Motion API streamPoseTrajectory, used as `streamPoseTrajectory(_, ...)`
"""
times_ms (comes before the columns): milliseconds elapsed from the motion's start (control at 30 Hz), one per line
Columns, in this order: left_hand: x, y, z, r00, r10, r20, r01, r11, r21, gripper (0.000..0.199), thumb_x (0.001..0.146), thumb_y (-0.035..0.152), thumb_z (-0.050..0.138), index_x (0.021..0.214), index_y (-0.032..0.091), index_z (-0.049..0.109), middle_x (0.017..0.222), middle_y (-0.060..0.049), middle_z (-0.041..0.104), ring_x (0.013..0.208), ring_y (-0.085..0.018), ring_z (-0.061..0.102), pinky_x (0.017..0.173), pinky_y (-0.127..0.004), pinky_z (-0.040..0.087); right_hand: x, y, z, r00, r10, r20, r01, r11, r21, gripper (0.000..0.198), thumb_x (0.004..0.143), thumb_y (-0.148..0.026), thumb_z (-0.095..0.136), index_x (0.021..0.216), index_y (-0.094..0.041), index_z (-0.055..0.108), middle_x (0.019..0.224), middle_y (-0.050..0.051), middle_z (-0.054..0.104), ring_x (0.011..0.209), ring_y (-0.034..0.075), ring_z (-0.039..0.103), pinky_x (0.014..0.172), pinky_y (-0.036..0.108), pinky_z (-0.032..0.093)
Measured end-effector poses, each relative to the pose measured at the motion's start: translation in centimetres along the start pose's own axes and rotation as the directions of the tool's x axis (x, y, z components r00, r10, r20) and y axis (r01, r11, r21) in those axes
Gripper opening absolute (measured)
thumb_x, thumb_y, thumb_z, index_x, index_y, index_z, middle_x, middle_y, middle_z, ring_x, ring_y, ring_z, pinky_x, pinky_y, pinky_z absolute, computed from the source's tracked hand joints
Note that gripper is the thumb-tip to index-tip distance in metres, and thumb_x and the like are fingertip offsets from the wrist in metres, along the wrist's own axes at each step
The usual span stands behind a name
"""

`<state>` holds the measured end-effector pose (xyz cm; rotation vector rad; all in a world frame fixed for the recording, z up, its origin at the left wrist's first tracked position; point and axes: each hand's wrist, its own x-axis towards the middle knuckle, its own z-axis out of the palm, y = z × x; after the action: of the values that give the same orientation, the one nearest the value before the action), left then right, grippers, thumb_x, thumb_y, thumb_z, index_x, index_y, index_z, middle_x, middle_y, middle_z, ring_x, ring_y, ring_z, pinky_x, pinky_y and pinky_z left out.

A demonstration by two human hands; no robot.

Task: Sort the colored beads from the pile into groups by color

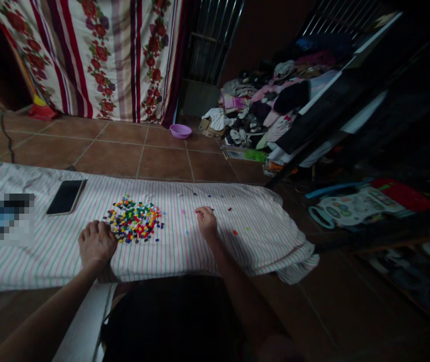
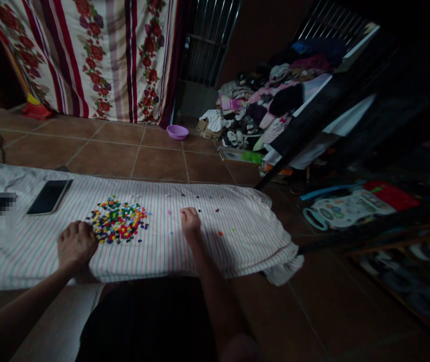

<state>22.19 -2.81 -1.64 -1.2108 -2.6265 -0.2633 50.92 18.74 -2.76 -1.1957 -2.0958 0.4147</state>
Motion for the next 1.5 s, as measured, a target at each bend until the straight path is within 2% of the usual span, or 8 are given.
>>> streamPoseTrajectory(167, 0.0, 0.1, -0.1, 1.000, -0.004, 0.006, 0.004, 1.000, 0.003, 0.035, 0.091, 0.031, 0.029, 0.103, 0.014, 0.057, 0.111, -0.016, 0.058, 0.111, -0.029, 0.050, 0.092, -0.041, 0.036, 1.7, 3.9, -2.0, 0.988, 0.111, -0.104, -0.121, 0.988, -0.091, 0.032, 0.078, -0.007, 0.044, 0.091, -0.016, 0.072, 0.093, 0.009, 0.066, 0.090, 0.021, 0.061, 0.086, 0.031, 0.049)
streamPoseTrajectory(367, 0.1, 0.0, -0.1, 1.000, -0.002, 0.021, 0.002, 1.000, -0.004, 0.034, 0.091, 0.031, 0.029, 0.102, 0.014, 0.057, 0.108, -0.016, 0.058, 0.108, -0.029, 0.051, 0.091, -0.041, 0.037, 2.7, 5.6, -2.0, 0.982, 0.171, -0.082, -0.184, 0.963, -0.195, 0.030, 0.081, -0.006, 0.047, 0.093, -0.013, 0.074, 0.093, 0.012, 0.068, 0.090, 0.020, 0.061, 0.086, 0.030, 0.047)
streamPoseTrajectory(633, 0.1, 0.1, -0.1, 1.000, -0.014, 0.026, 0.014, 1.000, 0.003, 0.034, 0.092, 0.032, 0.028, 0.103, 0.015, 0.055, 0.112, -0.015, 0.058, 0.110, -0.029, 0.052, 0.093, -0.041, 0.036, 2.8, 6.7, -1.1, 0.994, 0.111, -0.024, -0.113, 0.956, -0.272, 0.024, 0.079, -0.006, 0.051, 0.082, -0.017, 0.073, 0.085, 0.009, 0.069, 0.086, 0.020, 0.059, 0.082, 0.030, 0.044)
streamPoseTrajectory(933, 0.1, -0.1, 0.2, 1.000, -0.006, 0.016, 0.006, 1.000, 0.008, 0.037, 0.091, 0.033, 0.028, 0.105, 0.014, 0.056, 0.115, -0.016, 0.058, 0.112, -0.030, 0.051, 0.094, -0.042, 0.037, 2.4, 7.2, -0.9, 0.991, 0.130, -0.037, -0.136, 0.951, -0.277, 0.032, 0.080, -0.006, 0.048, 0.094, -0.016, 0.075, 0.092, 0.011, 0.069, 0.088, 0.021, 0.060, 0.084, 0.032, 0.045)
streamPoseTrajectory(1033, 0.1, -0.1, 0.2, 1.000, -0.007, 0.009, 0.007, 1.000, 0.010, 0.036, 0.091, 0.033, 0.028, 0.105, 0.015, 0.056, 0.116, -0.016, 0.058, 0.113, -0.029, 0.051, 0.094, -0.041, 0.037, 2.4, 7.3, -0.8, 0.985, 0.163, -0.066, -0.175, 0.942, -0.287, 0.032, 0.080, -0.007, 0.048, 0.101, -0.014, 0.072, 0.095, 0.012, 0.068, 0.090, 0.021, 0.059, 0.083, 0.032, 0.044)
streamPoseTrajectory(1233, 0.0, 0.1, -0.2, 1.000, -0.010, 0.029, 0.011, 1.000, -0.013, 0.034, 0.092, 0.032, 0.030, 0.105, 0.015, 0.056, 0.116, -0.017, 0.058, 0.112, -0.031, 0.052, 0.093, -0.043, 0.038, 2.3, 7.2, -0.6, 0.977, 0.187, -0.103, -0.207, 0.948, -0.242, 0.028, 0.078, -0.006, 0.048, 0.091, -0.015, 0.071, 0.089, 0.010, 0.067, 0.087, 0.021, 0.057, 0.083, 0.031, 0.044)
streamPoseTrajectory(1500, -0.2, 0.5, -0.9, 1.000, -0.006, 0.025, 0.007, 1.000, -0.028, 0.032, 0.092, 0.028, 0.031, 0.105, 0.013, 0.056, 0.114, -0.019, 0.059, 0.110, -0.033, 0.053, 0.093, -0.045, 0.039, 1.6, 6.4, 0.7, 0.956, 0.194, -0.221, -0.233, 0.958, -0.166, 0.033, 0.077, -0.006, 0.047, 0.093, -0.014, 0.075, 0.088, 0.011, 0.064, 0.089, 0.021, 0.056, 0.088, 0.033, 0.046)
